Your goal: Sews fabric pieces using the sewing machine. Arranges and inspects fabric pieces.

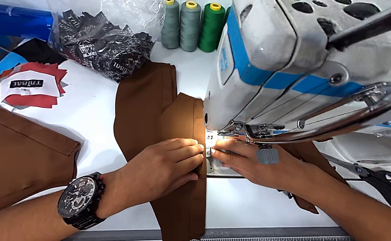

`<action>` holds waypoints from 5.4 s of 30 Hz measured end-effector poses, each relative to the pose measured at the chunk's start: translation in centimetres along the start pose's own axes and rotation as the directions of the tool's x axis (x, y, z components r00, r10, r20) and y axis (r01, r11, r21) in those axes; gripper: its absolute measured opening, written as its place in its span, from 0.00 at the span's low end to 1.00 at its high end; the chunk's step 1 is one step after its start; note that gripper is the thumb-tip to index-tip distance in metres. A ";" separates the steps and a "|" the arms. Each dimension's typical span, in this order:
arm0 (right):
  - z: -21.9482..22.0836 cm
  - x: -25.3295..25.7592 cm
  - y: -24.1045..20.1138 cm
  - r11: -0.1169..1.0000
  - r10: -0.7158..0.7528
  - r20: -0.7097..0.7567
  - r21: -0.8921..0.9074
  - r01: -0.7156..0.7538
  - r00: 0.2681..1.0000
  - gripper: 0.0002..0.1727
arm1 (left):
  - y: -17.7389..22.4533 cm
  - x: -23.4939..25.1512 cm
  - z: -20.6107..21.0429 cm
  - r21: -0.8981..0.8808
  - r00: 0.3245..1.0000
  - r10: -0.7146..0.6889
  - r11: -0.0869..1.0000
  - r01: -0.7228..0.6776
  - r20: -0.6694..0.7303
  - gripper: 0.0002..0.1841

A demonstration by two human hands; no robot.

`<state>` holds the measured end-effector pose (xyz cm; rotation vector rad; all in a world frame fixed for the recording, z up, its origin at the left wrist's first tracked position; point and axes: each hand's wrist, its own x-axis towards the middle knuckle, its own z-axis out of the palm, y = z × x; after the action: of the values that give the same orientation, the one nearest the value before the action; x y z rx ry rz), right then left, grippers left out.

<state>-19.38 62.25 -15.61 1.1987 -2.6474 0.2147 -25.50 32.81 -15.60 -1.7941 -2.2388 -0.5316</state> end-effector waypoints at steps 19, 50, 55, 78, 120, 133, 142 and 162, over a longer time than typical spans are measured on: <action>0.2 0.8 -0.3 0.999 -0.012 -0.015 0.046 0.013 1.000 0.18 | -0.1 -0.2 0.1 0.011 1.000 -0.010 1.000 0.010 0.001 0.20; 0.2 0.3 -0.2 0.997 -0.073 -0.053 0.013 0.073 0.996 0.18 | -0.1 -0.2 0.2 -0.003 0.999 -0.005 1.000 0.005 -0.032 0.20; 0.2 0.3 -0.3 0.997 -0.070 -0.053 0.008 0.070 0.996 0.18 | 0.0 -0.2 0.2 -0.002 1.000 -0.002 1.000 0.002 -0.022 0.20; -0.1 0.0 -0.4 0.996 -0.072 -0.009 -0.044 0.072 0.997 0.19 | 0.0 -0.4 0.3 0.006 1.000 0.001 1.000 -0.001 -0.029 0.20; 0.4 1.3 -0.6 0.999 -0.054 -0.050 0.000 0.054 0.997 0.17 | 0.1 -0.2 0.1 0.016 1.000 0.000 1.000 0.000 -0.010 0.21; -0.2 0.7 -0.4 0.995 -0.087 0.012 -0.041 0.087 0.996 0.21 | -0.9 -0.7 -0.4 -0.067 0.999 0.019 0.998 -0.017 0.035 0.20; -2.2 -1.3 0.7 0.995 -0.018 -0.075 -0.102 0.010 0.997 0.14 | 0.1 -0.8 -0.3 0.056 0.999 0.015 0.998 -0.017 0.035 0.19; -1.7 -0.9 0.9 0.989 0.059 -0.103 -0.130 -0.072 0.993 0.15 | -1.2 1.6 0.3 0.076 0.999 -0.041 0.996 0.042 -0.017 0.18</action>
<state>-19.22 63.91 -14.30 1.0330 -2.5728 0.1032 -27.03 34.13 -15.46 -1.7041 -2.2587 -0.4602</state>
